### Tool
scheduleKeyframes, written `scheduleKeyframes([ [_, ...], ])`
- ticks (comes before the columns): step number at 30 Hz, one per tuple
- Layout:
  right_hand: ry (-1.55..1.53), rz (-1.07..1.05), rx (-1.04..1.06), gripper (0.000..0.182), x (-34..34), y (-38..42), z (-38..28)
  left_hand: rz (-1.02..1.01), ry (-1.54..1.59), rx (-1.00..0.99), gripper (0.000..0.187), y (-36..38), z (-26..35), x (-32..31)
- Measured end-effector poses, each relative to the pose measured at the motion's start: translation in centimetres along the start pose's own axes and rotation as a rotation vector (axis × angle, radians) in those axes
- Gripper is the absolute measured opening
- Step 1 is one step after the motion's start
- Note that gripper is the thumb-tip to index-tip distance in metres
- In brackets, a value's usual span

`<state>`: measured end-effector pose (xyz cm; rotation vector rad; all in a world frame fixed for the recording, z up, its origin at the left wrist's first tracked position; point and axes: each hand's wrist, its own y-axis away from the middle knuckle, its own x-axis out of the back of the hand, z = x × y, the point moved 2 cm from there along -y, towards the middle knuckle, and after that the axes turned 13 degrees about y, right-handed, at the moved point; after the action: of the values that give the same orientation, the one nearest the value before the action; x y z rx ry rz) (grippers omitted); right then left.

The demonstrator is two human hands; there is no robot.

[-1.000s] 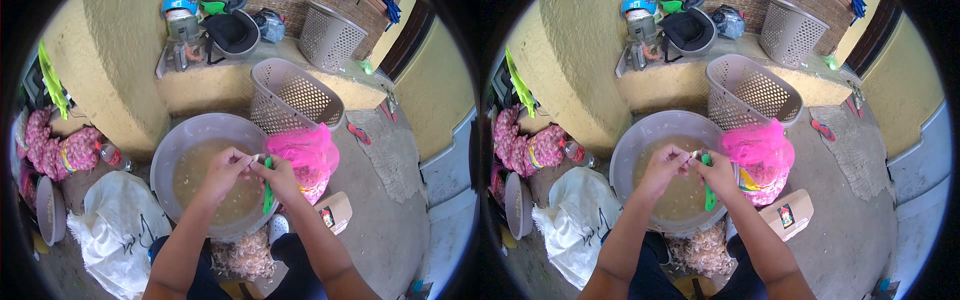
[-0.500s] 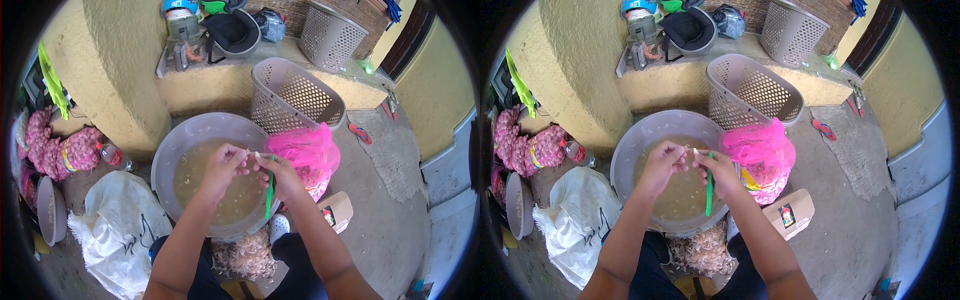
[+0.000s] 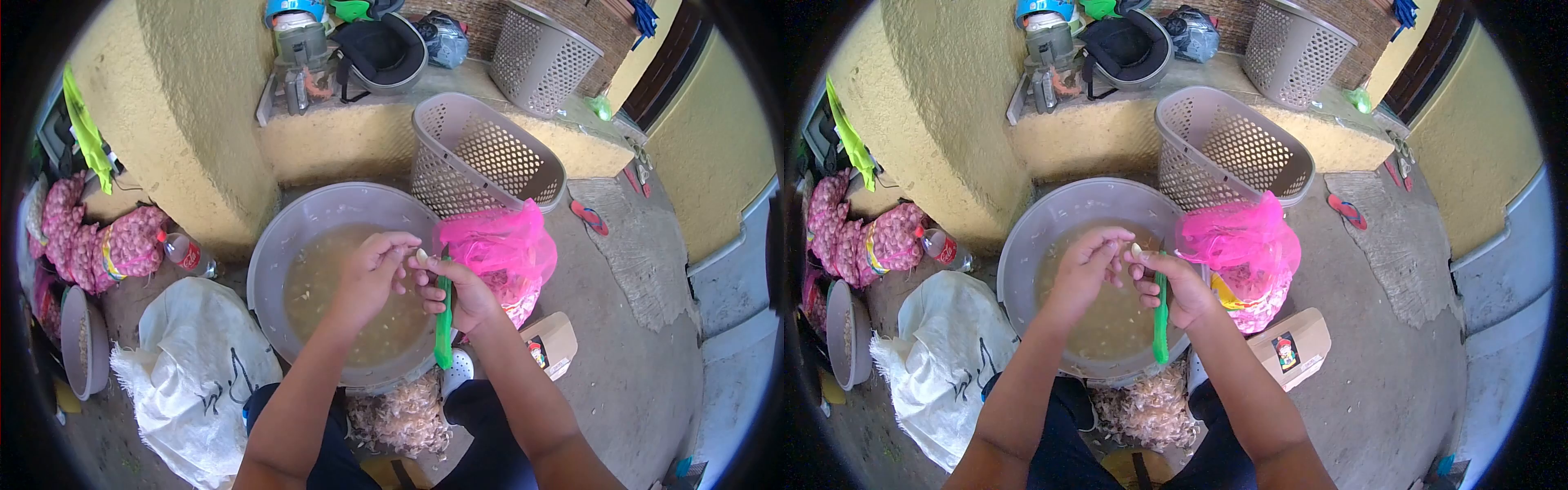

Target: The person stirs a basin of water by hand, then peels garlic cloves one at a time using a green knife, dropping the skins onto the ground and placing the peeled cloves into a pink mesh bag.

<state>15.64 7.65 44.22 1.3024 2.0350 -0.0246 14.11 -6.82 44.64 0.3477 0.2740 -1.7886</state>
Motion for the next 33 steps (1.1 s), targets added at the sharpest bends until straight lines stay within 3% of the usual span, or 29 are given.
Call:
scheduleKeyframes([
  [2,0.012,-0.026,-0.002,0.020,0.3,-0.1,0.1,-0.024,-0.061,0.009,0.016,0.1,0.2,-0.1],
  [8,0.049,-0.018,-0.020,0.019,0.0,0.2,-0.1,0.035,0.140,0.126,0.016,0.1,-0.1,0.4],
  [14,0.104,0.004,-0.024,0.014,0.3,0.2,-0.2,-0.039,-0.062,0.066,0.015,0.5,0.7,-0.2],
  [20,0.075,0.019,-0.059,0.013,0.0,0.3,0.0,0.039,-0.109,-0.039,0.008,0.5,0.7,-0.1],
  [23,-0.012,0.000,-0.060,0.013,0.0,0.1,0.4,0.013,-0.353,-0.262,0.008,0.4,0.3,-0.2],
  [33,-0.251,0.032,-0.056,0.013,0.0,0.1,0.5,0.016,-0.521,-0.440,0.013,1.2,0.7,-1.6],
])
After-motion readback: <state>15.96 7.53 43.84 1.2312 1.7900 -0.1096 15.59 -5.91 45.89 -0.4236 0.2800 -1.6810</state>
